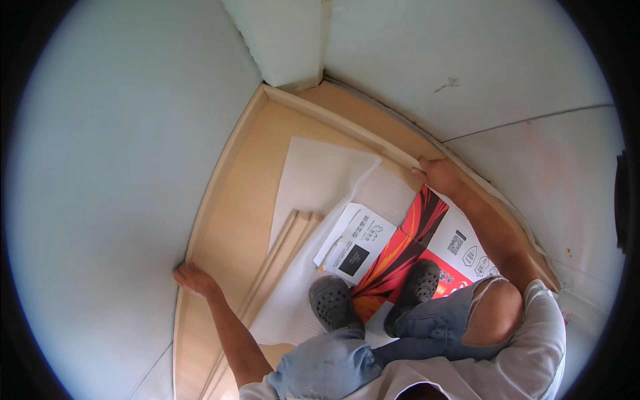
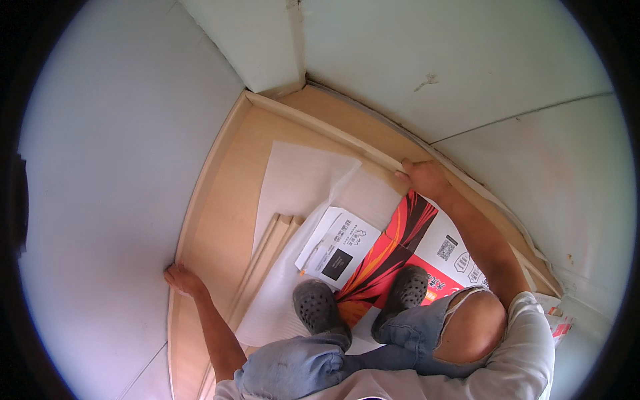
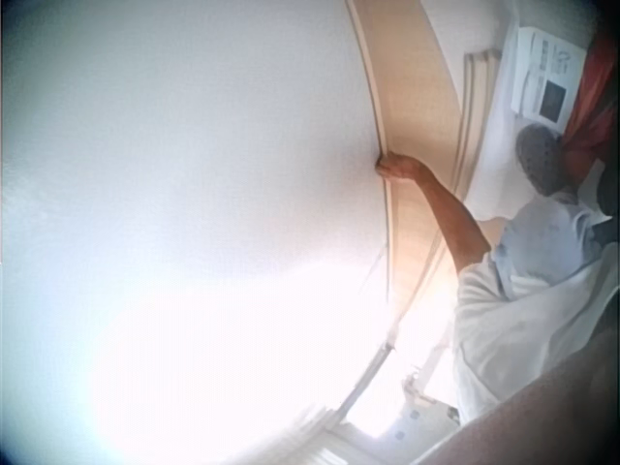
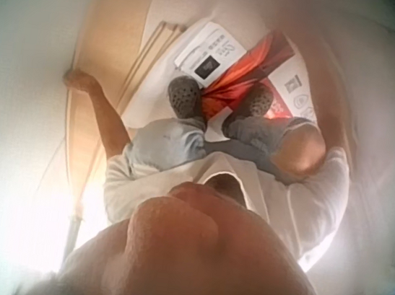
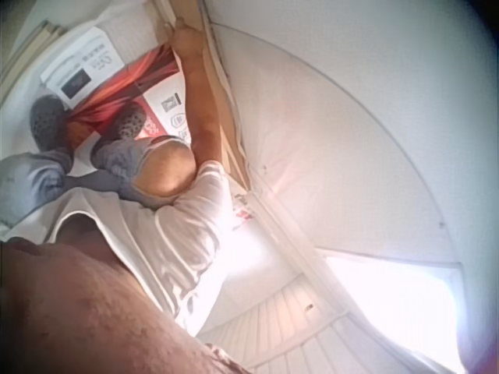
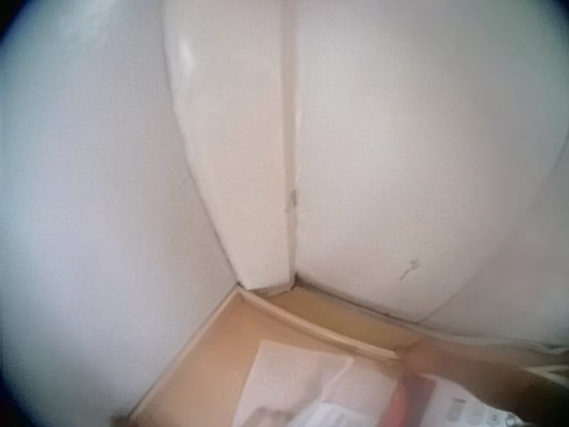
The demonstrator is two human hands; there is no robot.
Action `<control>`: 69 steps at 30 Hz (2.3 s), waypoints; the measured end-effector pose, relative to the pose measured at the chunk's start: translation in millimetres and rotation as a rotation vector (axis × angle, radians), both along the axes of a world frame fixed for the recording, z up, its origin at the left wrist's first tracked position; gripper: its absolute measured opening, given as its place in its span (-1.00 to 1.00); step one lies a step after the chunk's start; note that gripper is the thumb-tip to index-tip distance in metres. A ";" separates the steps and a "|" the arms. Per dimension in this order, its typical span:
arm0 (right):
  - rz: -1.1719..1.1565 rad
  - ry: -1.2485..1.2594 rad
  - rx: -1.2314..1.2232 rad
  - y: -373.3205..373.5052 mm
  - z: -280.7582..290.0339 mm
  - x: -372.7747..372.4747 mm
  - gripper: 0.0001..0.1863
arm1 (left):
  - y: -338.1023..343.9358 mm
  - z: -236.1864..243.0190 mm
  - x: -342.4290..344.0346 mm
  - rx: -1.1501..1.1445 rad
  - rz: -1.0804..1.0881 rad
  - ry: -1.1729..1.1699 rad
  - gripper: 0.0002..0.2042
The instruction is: The person measures and cuts wooden baseboards using a miter saw, then fits them along the wall base. They handle several baseboard pieces, align them against the wall, and use a hammer to secure them in place.
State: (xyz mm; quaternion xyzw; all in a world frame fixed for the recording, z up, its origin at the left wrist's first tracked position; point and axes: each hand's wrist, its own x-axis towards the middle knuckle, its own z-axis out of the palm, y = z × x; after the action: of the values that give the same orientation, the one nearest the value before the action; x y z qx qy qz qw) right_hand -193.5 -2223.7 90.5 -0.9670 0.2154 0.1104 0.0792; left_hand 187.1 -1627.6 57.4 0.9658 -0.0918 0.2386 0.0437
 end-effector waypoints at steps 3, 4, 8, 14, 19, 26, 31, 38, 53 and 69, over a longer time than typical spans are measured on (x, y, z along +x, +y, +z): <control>0.023 -0.076 -0.042 -0.8 -6.3 -1.0 -0.58 | 6.1 -4.1 -0.1 -0.049 0.023 0.036 -0.86; 0.024 -0.081 -0.047 -0.1 -7.3 -2.4 -0.58 | 6.4 -3.9 -0.7 -0.061 0.040 0.063 -0.86; 0.025 -0.093 -0.055 2.9 -8.3 -5.1 -0.58 | 1.0 -2.1 0.7 -0.097 0.020 0.045 -0.85; 0.026 -0.147 -0.029 -3.3 -10.5 -3.8 -0.59 | -1.1 1.2 -1.9 -0.056 0.012 0.032 -0.85; 0.006 -0.175 -0.027 -1.6 -8.5 -1.9 -0.59 | 10.6 -2.1 -0.4 -0.048 -0.006 0.040 -0.86; -0.006 -0.148 -0.030 -3.2 -9.8 -3.6 -0.58 | -14.1 -8.2 14.2 0.103 -0.217 0.046 -0.87; -0.021 -0.142 0.036 -2.1 0.5 2.5 -0.58 | -97.9 -20.6 47.1 0.107 -0.637 -0.005 -0.61; -0.026 -0.093 -0.023 8.4 -1.4 1.3 -0.57 | -229.3 -4.9 76.0 0.115 -0.958 0.012 -0.45; -0.076 -0.075 0.008 12.4 0.9 8.6 -0.55 | -298.7 6.0 86.0 0.113 -1.080 -0.028 -0.56; -0.053 -0.065 -0.066 11.5 0.5 11.4 -0.55 | -307.8 6.9 84.5 0.081 -1.053 0.186 -0.49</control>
State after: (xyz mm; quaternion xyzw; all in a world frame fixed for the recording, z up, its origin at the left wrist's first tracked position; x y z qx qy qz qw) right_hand -182.2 -2212.2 91.0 -0.9661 0.2419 0.0698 0.0572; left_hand 271.6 -1935.4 64.3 0.8071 -0.5686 0.0943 0.1279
